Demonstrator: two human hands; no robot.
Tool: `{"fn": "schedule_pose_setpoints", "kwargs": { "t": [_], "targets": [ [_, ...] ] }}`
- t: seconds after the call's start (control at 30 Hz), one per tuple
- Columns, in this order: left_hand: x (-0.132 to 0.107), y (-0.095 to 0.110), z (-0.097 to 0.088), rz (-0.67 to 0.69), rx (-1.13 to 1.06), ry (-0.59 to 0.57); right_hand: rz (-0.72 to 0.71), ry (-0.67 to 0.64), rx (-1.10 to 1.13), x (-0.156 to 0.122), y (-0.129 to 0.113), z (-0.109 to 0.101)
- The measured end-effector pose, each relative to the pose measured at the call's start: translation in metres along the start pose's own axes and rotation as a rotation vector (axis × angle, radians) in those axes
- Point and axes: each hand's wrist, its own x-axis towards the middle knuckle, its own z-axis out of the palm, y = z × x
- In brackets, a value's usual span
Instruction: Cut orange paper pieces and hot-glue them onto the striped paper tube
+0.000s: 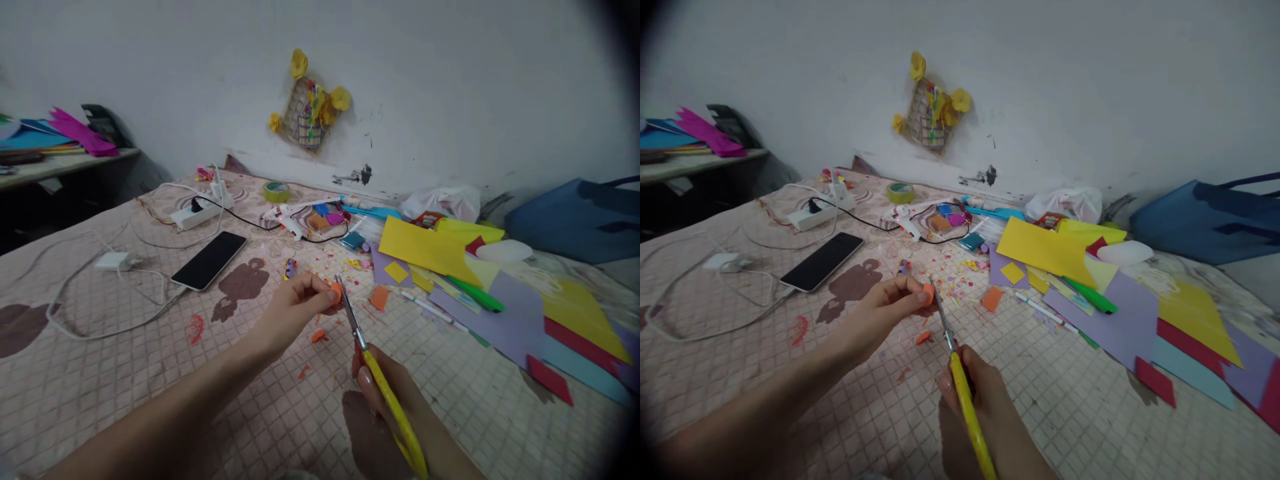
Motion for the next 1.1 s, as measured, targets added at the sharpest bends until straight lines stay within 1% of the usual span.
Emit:
{"fn": "schedule_pose_setpoints", "kwargs": {
  "t": [0.13,0.23,0.47,0.57,0.8,1.1],
  "targets": [
    [0.0,-0.001,0.0,0.013,0.002,0.0,0.011,0.019,-0.078,0.002,0.004,0.0],
    [0.0,-0.002,0.001,0.019,0.0,0.004,0.031,0.035,-0.081,0.002,0.004,0.0],
    [-0.001,-0.004,0.001,0.018,-0.014,0.004,0.063,0.052,-0.05,0.0,-0.011,0.0],
    [-0.001,-0.004,0.001,0.023,-0.019,0.008,0.064,0.054,-0.026,-0.002,-0.013,0.0],
    [0.0,-0.004,0.0,0.025,-0.025,-0.021,0.059,0.042,-0.047,-0.001,-0.006,-0.001],
    [0.0,-0.005,0.0,0.019,-0.028,-0.014,0.067,0.054,-0.05,-0.002,-0.001,-0.001]
  ]
}}
